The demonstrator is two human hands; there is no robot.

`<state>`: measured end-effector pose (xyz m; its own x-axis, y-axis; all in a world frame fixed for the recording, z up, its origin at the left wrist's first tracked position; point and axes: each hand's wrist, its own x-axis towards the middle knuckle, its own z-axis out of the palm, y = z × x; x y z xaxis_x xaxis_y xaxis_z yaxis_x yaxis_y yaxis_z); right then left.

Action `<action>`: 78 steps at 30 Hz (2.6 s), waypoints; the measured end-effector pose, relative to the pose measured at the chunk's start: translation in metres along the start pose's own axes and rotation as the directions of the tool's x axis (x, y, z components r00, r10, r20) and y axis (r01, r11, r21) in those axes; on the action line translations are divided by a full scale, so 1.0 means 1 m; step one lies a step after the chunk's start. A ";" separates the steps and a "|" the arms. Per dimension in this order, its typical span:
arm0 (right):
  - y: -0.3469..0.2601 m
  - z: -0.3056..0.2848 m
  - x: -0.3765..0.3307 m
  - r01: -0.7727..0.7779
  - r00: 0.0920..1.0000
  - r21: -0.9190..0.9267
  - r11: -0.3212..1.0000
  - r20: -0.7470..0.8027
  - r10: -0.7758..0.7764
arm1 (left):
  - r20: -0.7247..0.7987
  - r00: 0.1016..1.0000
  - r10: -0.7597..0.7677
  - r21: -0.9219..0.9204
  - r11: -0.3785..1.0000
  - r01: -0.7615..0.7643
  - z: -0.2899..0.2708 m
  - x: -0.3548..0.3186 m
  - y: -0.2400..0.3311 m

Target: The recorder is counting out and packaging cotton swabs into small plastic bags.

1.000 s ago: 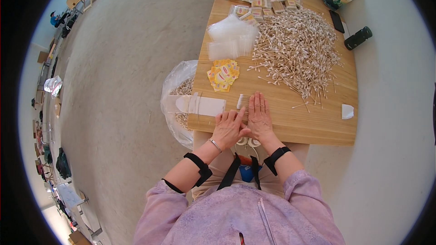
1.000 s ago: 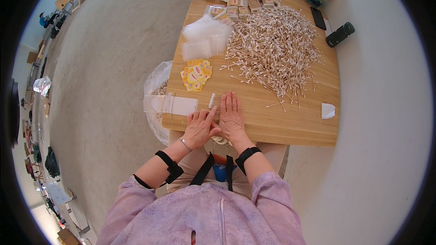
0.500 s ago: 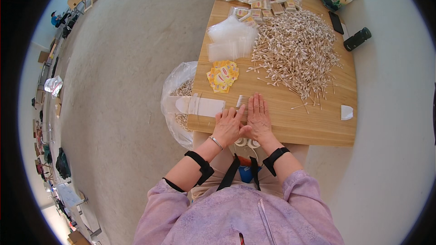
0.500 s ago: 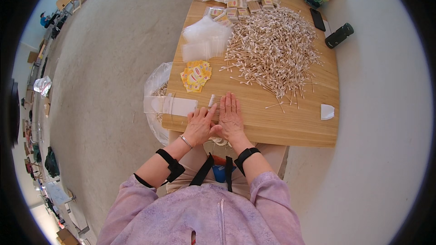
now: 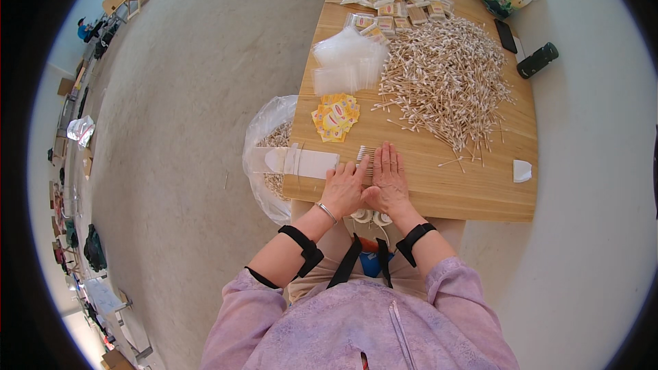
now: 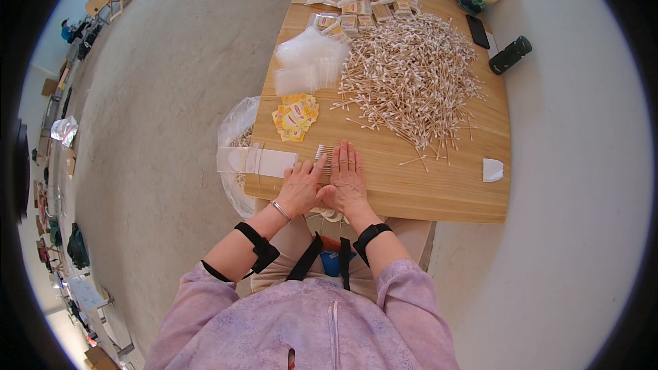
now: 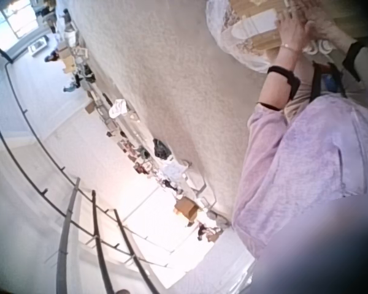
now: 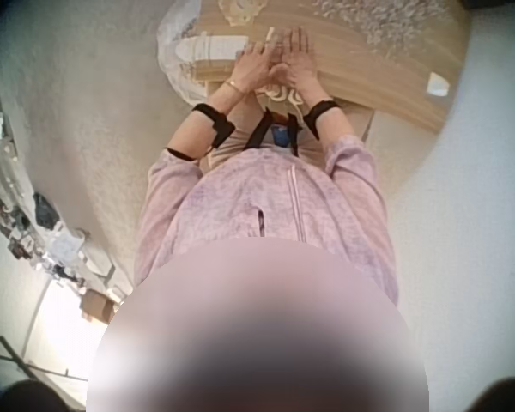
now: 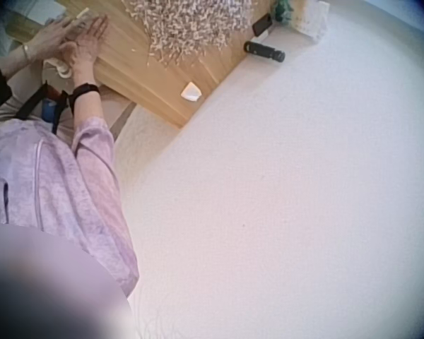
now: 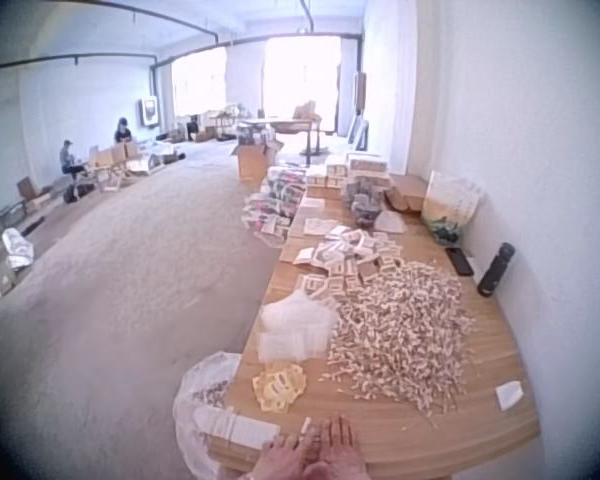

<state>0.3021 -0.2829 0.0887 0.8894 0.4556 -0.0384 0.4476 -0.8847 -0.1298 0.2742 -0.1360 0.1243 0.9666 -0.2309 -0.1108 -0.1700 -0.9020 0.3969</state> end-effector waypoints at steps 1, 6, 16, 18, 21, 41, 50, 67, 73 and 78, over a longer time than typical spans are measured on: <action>0.001 0.002 0.000 -0.001 1.000 -0.001 1.000 0.000 0.001 | 0.000 1.000 0.001 -0.001 1.000 -0.001 0.000 0.001 0.001; 0.003 0.003 0.000 0.008 0.999 0.088 0.996 -0.038 -0.005 | 0.030 0.999 0.014 0.023 1.000 -0.015 -0.002 0.000 0.001; 0.002 0.003 -0.001 0.015 0.999 0.074 0.997 -0.033 -0.013 | 0.045 0.999 -0.013 0.003 1.000 0.013 -0.004 0.009 -0.001; 0.002 0.004 0.000 0.019 0.998 0.112 0.993 -0.059 -0.012 | 0.031 0.999 0.011 -0.005 1.000 -0.011 -0.005 0.010 -0.002; 0.002 0.007 0.000 0.008 0.998 0.093 0.996 -0.059 -0.003 | 0.051 0.999 0.012 0.006 1.000 -0.012 -0.004 0.009 -0.002; 0.001 -0.003 0.000 0.019 0.998 0.096 0.995 -0.067 -0.013 | 0.032 0.999 0.001 0.011 1.000 -0.001 0.003 0.022 -0.007; -0.001 -0.006 0.000 0.005 0.999 0.082 0.997 -0.038 -0.002 | 0.049 0.999 0.007 -0.027 1.000 -0.006 -0.001 0.024 -0.009; -0.004 -0.008 -0.004 -0.006 0.998 0.163 0.987 -0.057 0.016 | -0.182 0.932 -0.312 -0.590 0.793 0.150 0.015 0.064 -0.022; -0.009 -0.001 -0.007 -0.018 0.998 0.201 0.979 -0.047 0.028 | -0.222 0.906 -0.360 -0.965 0.214 -0.151 0.048 0.032 -0.013; -0.025 -0.001 -0.011 0.009 0.999 0.144 0.990 -0.031 -0.005 | -0.222 0.908 -0.354 -0.975 0.109 -0.196 0.044 0.031 -0.013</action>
<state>0.2813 -0.2664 0.0933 0.8896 0.4566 -0.0067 0.4378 -0.8570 -0.2716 0.2984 -0.1478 0.0762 0.9808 0.1909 -0.0389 -0.0212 0.3028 0.9528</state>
